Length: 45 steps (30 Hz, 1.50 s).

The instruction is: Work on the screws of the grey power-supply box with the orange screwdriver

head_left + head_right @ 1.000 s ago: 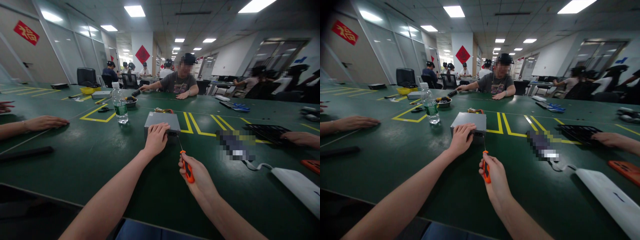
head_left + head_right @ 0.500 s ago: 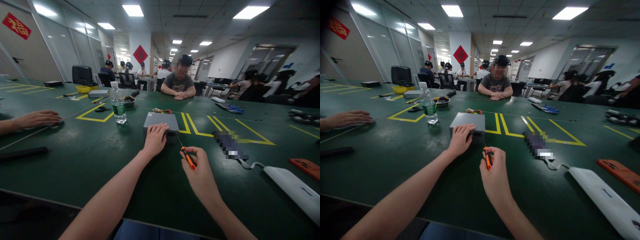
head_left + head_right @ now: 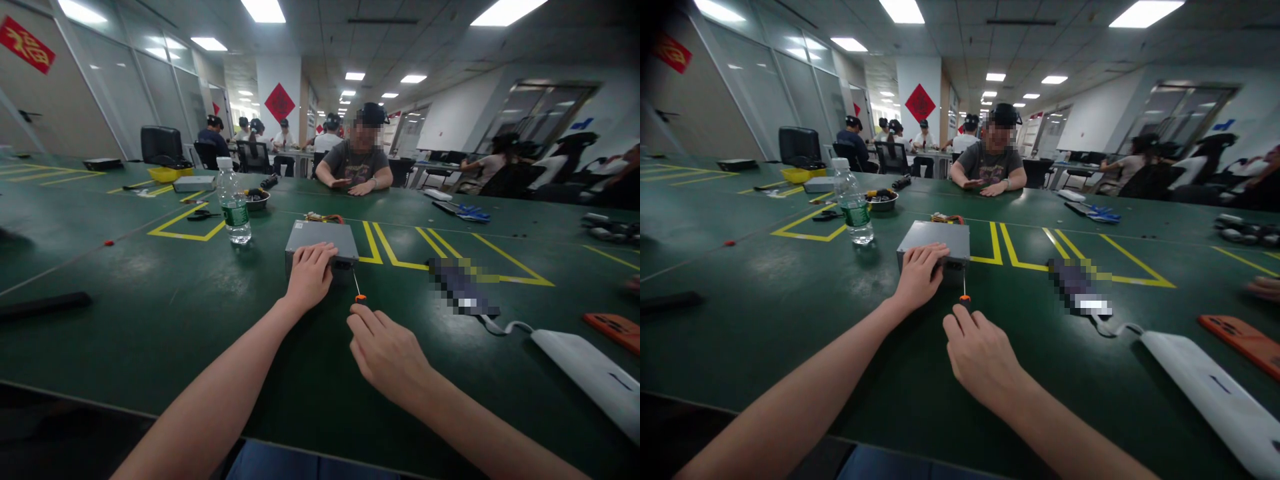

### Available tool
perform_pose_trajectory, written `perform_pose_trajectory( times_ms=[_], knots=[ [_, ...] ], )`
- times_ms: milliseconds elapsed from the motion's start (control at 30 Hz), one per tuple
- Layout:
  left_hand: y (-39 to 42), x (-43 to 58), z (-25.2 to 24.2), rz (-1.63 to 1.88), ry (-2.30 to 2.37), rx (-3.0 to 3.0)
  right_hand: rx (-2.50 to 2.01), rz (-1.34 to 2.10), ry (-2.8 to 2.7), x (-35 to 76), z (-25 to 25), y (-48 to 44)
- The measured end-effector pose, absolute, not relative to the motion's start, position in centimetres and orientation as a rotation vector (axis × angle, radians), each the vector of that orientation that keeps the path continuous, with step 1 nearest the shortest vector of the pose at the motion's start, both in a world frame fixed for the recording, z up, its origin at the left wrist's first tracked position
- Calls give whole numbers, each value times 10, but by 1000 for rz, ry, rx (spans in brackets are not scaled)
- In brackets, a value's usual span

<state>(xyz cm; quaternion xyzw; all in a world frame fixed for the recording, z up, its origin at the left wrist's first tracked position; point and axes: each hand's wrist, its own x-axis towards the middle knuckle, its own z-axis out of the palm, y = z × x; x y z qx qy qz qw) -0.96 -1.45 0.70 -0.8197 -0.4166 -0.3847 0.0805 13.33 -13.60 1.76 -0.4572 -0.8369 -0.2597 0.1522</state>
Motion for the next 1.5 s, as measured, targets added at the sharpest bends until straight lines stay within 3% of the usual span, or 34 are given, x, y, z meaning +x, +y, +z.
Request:
perform_pose_trajectory(
  times_ms=[300, 600, 833, 1033, 1233, 1500],
  knots=[
    [-15, -9, 7, -1126, -1251, -2455, -902, -832, -2285, 149, 15, -124],
    [-15, -11, 8, -1118, -1229, -2471, -953, -297, -2368, 159, 13, -134],
    [-15, -12, 8, -1116, -1229, -2478, -782, -525, -2377, 161, 10, -125],
    [-16, -12, 9, -1124, -1230, -2485, -788, -462, -2171, 172, 2, -120],
    [-16, -12, 9, -1127, -1227, -2498, -810, -668, -2282, 174, 9, -126],
    [-19, -13, 11, -1097, -1228, -2496, -913, -663, -2375, 168, 11, -132]
  ],
)
